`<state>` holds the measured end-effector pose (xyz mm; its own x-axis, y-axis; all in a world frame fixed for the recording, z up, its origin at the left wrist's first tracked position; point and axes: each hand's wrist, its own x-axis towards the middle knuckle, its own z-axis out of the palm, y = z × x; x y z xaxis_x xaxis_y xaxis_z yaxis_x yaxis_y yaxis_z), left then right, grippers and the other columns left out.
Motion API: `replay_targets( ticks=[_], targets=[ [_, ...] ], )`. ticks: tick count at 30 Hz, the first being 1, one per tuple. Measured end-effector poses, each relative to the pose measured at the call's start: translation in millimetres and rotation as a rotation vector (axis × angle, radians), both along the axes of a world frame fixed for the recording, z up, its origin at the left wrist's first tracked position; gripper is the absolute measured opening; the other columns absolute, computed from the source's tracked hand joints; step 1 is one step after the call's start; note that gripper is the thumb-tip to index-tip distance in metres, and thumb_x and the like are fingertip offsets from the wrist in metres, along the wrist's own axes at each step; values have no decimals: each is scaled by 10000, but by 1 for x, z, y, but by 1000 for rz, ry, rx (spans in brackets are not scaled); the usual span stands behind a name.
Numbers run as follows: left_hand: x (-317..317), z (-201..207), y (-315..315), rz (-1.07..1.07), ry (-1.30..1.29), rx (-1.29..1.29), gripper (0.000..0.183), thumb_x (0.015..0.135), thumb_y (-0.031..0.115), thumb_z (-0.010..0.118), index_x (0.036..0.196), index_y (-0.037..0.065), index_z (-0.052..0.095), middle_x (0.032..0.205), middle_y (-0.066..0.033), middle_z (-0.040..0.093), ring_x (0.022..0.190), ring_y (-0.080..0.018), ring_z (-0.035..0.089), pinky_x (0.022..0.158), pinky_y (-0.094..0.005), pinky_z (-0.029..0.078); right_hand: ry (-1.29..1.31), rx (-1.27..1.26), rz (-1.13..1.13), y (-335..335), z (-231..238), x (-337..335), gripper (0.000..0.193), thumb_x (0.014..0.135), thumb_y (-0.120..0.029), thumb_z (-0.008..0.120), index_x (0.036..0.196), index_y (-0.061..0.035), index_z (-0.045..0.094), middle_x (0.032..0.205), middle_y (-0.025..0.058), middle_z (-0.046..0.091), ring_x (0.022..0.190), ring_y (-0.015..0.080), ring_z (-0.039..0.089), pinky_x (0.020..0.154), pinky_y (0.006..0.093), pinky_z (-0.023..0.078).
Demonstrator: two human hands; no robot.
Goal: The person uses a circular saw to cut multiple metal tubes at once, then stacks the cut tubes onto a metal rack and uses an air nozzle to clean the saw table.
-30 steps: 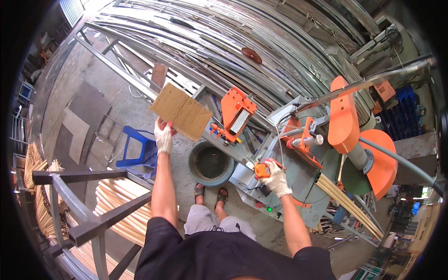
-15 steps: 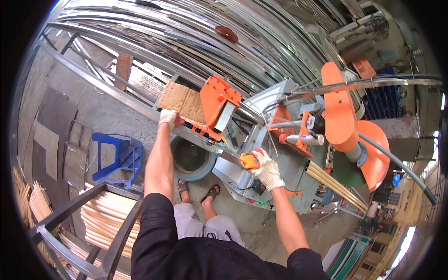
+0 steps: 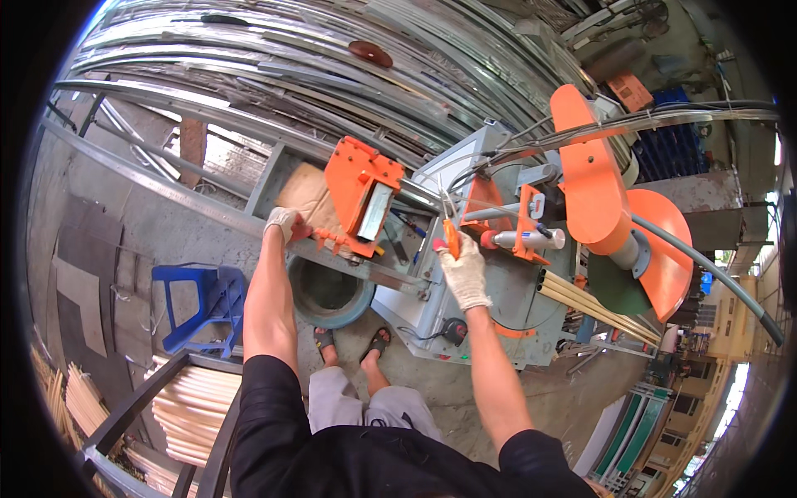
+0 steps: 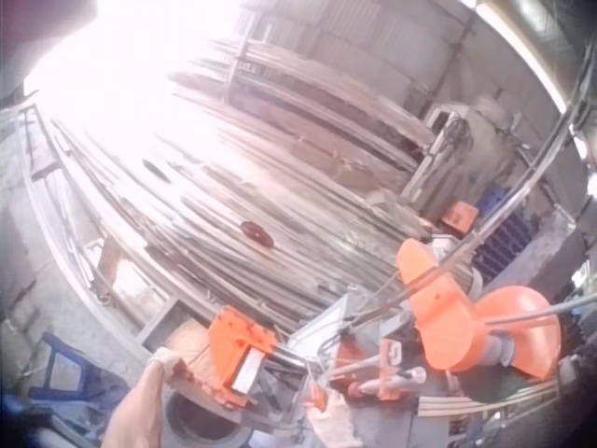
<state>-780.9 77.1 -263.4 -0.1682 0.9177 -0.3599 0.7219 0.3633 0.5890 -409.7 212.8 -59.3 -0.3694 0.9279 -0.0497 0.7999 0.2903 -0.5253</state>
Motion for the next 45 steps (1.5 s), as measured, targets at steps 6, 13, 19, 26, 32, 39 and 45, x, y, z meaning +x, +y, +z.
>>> replay_targets(
  ticks=[6, 13, 19, 26, 32, 39, 45],
  targets=[
    [8, 43, 5, 1060, -471, -134, 355, 858, 227, 663, 971, -110, 649, 822, -197, 710, 590, -262, 699, 485, -357, 533, 43, 196, -40, 8, 72, -27, 476, 858, -359, 706, 1219, -81, 569, 1067, 184, 671, 1016, 403, 631, 849, 472, 518],
    [167, 303, 48, 290, -1003, 694, 515, 930, 127, 609, 1406, -3, 460, 1225, -171, 632, 1062, -231, 639, 894, -334, 510, 250, 335, -56, 10, 92, -90, 495, 861, -378, 694, 1204, -85, 492, 1021, 185, 644, 789, 397, 666, 648, 486, 523],
    [187, 325, 108, 78, -487, 613, 556, 897, 133, 659, 1407, 32, 462, 1155, -212, 664, 1025, -249, 675, 870, -336, 513, 298, 168, -118, 21, 87, -75, 477, 915, -361, 625, 1273, -97, 456, 1063, 195, 635, 852, 399, 662, 678, 479, 536],
    [224, 318, 104, -106, -370, 617, 563, 871, 142, 670, 1391, 27, 488, 1048, -166, 692, 888, -198, 664, 814, -331, 513, 324, 293, -134, -7, 78, -28, 606, 888, -336, 650, 1347, -38, 389, 1176, 239, 552, 974, 427, 623, 762, 463, 545],
    [195, 331, 142, -86, -243, 586, 429, 895, 95, 545, 1316, 16, 560, 744, -55, 595, 646, -121, 518, 620, -294, 456, 205, 126, -1, -63, 81, 19, 678, 896, -403, 615, 1364, 32, 387, 1316, 267, 511, 1109, 419, 588, 882, 442, 515],
    [160, 364, 277, -42, -548, 768, 343, 988, 139, 452, 1282, 10, 573, 852, -34, 636, 643, -83, 525, 548, -246, 425, -61, -461, -74, -216, 5, 163, 516, 896, -431, 580, 1213, -23, 559, 1185, 221, 630, 1069, 387, 624, 881, 478, 493],
    [183, 307, 330, -133, -741, 652, 361, 964, 185, 452, 1246, 4, 585, 792, -39, 621, 658, -106, 536, 556, -282, 427, -385, -813, -629, -401, -39, 323, 473, 828, -414, 621, 1087, -19, 642, 1080, 221, 677, 1040, 395, 636, 898, 482, 487]
  ],
)
